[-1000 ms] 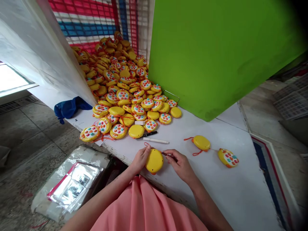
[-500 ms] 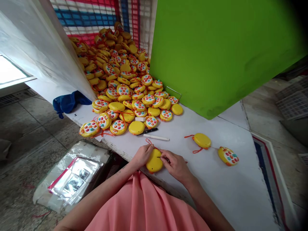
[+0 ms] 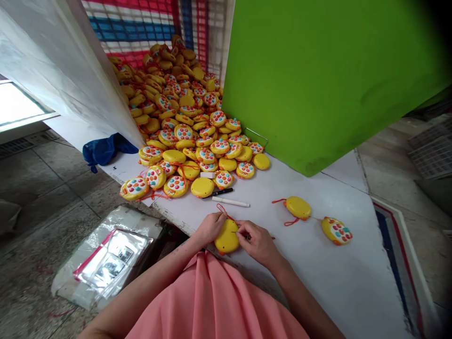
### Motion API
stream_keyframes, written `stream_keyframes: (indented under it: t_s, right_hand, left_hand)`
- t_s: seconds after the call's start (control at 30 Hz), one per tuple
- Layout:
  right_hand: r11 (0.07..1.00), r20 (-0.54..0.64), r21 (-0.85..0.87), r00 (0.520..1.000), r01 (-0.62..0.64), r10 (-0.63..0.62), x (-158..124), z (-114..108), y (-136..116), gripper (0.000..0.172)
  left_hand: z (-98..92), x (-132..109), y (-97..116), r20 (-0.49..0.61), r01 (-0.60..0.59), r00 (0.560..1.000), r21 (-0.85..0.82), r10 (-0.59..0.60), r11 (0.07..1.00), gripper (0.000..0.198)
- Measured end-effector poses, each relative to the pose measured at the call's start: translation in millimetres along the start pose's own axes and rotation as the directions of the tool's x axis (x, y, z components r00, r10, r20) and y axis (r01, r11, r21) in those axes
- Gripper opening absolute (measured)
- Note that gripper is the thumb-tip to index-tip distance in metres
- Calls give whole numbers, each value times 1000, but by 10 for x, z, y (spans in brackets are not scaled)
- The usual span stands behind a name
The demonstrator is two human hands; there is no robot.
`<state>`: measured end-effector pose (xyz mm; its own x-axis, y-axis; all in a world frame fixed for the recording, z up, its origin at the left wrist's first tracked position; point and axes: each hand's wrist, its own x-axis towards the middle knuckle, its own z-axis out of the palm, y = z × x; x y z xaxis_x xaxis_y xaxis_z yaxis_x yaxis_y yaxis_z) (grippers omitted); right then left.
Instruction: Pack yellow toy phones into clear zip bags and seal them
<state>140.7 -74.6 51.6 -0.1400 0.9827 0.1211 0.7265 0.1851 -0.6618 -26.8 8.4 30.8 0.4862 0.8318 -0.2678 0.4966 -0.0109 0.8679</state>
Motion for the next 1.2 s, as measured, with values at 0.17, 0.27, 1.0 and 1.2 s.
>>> stream_keyframes:
  t_s: [0.17,0.27,1.0,1.2]
  right_hand:
    - [998,-80,-37,996,-44,41,28,41,11,7]
    - [1000,-46,20,999,-1,1,24,42,18,7]
    - [998,-20,60,1000,7,-6,60,22,12,8]
    - [999,-32,49,999,21,-19,81,10,17,9]
  left_hand:
    - [-4,-1,-10,-4,1,1000,-1,-1,1000,42]
    - [1,4,-31,-6,5,1000,-4,-5,1000,45]
    - [3,40,-109,40,14,999,-62,-11,998,41]
    - [-3,39,-106,42,20,999,-69,-17,997,42]
